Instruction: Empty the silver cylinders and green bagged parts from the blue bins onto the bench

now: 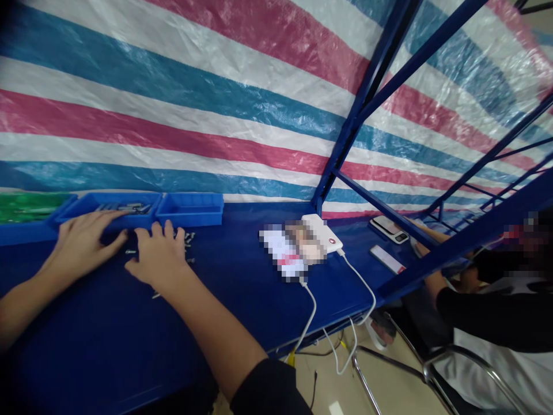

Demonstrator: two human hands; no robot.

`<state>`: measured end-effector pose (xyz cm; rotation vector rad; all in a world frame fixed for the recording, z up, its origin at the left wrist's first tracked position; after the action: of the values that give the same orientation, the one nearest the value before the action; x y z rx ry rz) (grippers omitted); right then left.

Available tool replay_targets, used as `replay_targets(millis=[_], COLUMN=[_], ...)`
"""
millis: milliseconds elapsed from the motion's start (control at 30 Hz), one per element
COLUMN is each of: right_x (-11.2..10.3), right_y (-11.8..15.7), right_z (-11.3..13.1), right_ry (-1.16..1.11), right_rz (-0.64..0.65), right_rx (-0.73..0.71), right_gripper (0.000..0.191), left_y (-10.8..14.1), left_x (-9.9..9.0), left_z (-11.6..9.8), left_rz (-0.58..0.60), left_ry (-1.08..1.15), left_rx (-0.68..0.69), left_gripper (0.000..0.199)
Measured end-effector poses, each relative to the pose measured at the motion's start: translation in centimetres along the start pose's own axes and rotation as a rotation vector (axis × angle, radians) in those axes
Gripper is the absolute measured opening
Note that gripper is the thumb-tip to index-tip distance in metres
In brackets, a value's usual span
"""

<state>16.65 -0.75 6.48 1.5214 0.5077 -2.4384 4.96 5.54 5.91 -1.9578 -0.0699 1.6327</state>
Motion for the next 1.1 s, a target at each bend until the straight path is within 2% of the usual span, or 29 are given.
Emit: replay_targets(millis=[167, 300, 467, 567, 633, 700, 833, 967, 1100], right_x=[-0.1, 0.1, 0.0, 0.0, -0.1, -0.2, -0.5, -0.9, -1.1], right_y=[0.0, -0.1, -0.1, -0.1, -0.2, -0.2, -0.2, -0.2, -0.2], right_z=[0.1, 0.1, 0.0, 0.0, 0.0, 0.0, -0.2, -0.5, -0.7], right_ry=[-0.003, -0.008, -0.014, -0.007, -0.004, -0.001, 0.001, -0.003, -0.008], right_rz=[-0.009, 0.006, 0.011, 0.016, 0.007, -0.01, -0.036, -0.049, -0.059], right_rx=[-0.011, -0.014, -0.009, -0.01, -0.017, -0.025, -0.027, -0.017, -0.004], right_gripper=[0.055, 0.055, 0.055, 0.054, 0.053, 0.052, 0.048, 0.046, 0.047], left_y=[0.2, 0.8, 0.9, 0.9, 0.8, 0.6, 0.2, 0.1, 0.4], left_x=[-0.7, -1.5, -0.4, 0.0, -0.1, -0.1, 1.0, 1.0, 0.5], left_z=[0.0, 2.3, 3.6, 3.8, 3.5, 2.5, 0.0, -0.5, -0.4], left_rz=[-0.063, -0.15, -0.029, -0.02, -0.071, -0.108, 0.007, 0.05, 0.013], left_ry=[0.044, 0.043, -0.054, -0.085, -0.048, -0.005, -0.003, -0.006, -0.002], left_rx=[-0.006, -0.177, -0.216, -0.216, -0.193, -0.11, 0.084, 0.067, -0.004], left_gripper=[0.059, 0.065, 0.066, 0.068, 0.065, 0.06, 0.056, 0.054, 0.051])
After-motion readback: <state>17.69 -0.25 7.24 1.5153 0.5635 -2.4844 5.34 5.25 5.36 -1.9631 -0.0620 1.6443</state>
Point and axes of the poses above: each hand's wrist, its own y-axis away from the middle knuckle, its own x-axis out of the palm, z = x × y, the point moved 9 cm from there along -y, towards the middle knuckle, and after that the axes turned 5 degrees about z, right-handed, at the moved point
